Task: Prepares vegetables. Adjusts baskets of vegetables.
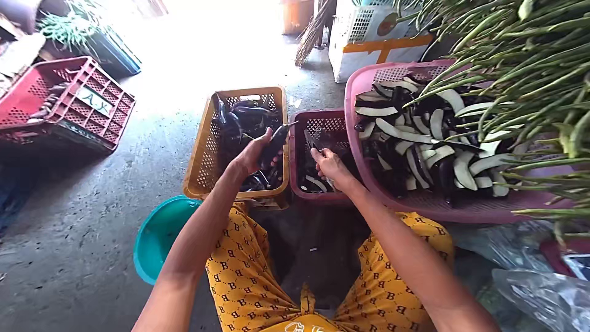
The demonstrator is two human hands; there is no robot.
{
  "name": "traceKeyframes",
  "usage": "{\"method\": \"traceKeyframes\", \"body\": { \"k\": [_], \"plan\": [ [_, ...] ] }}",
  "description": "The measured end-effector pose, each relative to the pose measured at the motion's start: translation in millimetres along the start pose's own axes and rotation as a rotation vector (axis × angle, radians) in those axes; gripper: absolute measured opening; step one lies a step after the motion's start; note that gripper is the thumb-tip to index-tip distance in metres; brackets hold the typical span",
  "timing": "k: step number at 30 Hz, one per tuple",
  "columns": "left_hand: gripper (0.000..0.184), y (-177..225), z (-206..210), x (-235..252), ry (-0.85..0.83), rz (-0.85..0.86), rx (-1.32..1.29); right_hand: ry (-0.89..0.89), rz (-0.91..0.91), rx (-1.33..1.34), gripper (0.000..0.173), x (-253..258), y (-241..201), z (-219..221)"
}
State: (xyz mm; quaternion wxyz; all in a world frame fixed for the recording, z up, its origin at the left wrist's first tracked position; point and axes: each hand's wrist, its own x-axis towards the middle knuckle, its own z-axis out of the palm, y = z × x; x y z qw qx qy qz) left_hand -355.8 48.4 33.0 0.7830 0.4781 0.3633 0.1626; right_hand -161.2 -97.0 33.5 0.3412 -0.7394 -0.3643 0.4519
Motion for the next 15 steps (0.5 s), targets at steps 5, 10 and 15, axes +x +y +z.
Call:
{"method": "traceKeyframes", "body": {
  "k": [5,10,15],
  "plan": [
    [0.033,-20,40,-23,0.057,0.163,0.352,-0.067,-0.033,-0.013,0.066,3,12,-6],
    [0.041,-33,43,-13,-0.028,0.239,0.655,-0.057,-0.05,-0.059,0.064,2,16,-8],
    [0.049,-39,57,-10,-0.044,0.36,0.795,-0.034,-0.005,-0.07,0.065,0,13,-4]
  ]
}}
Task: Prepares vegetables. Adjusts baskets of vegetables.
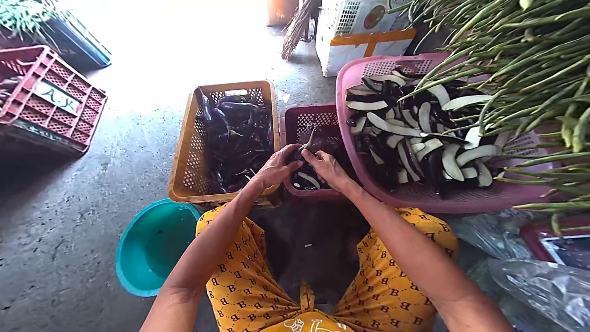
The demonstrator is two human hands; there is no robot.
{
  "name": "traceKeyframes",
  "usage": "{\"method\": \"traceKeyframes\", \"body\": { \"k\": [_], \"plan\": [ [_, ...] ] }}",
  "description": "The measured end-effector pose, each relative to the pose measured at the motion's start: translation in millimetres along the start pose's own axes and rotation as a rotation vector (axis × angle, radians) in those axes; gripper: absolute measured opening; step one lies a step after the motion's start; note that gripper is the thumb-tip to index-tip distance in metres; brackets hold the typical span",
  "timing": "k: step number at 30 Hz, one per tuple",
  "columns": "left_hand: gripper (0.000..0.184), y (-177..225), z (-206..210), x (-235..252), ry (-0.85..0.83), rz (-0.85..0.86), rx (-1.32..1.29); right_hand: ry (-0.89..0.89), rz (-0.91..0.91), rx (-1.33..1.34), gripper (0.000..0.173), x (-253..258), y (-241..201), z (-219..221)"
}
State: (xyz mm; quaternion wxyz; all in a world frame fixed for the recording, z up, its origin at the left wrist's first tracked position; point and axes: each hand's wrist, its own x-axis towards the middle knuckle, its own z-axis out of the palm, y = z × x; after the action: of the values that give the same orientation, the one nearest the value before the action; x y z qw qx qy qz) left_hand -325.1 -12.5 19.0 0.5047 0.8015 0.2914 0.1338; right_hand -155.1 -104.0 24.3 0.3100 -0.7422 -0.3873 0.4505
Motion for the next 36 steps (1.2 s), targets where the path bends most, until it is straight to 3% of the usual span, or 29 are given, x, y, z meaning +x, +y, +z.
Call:
{"method": "traceKeyframes", "body": {
  "k": [7,18,28,32,36],
  "plan": [
    [0.046,-12,14,7,0.11,0.148,0.247,0.069,-0.005,-0.044,0.077,-2,3,8],
    [0.042,-15,24,11,0.244,0.221,0.369,0.159,-0.058,-0.078,0.073,-3,1,19],
    [0.044,-17,36,13,0.292,0.171,0.409,0.206,-0.015,-0.131,0.073,-4,-3,21],
    [0.044,-14,38,13,0.273,0.117,0.399,0.144,0.009,-0.023,0.074,-2,1,19],
    [0.046,-18,33,15,0.231,0.018,0.3,0.029,0.056,0.201,0.064,1,-2,18]
  ]
}}
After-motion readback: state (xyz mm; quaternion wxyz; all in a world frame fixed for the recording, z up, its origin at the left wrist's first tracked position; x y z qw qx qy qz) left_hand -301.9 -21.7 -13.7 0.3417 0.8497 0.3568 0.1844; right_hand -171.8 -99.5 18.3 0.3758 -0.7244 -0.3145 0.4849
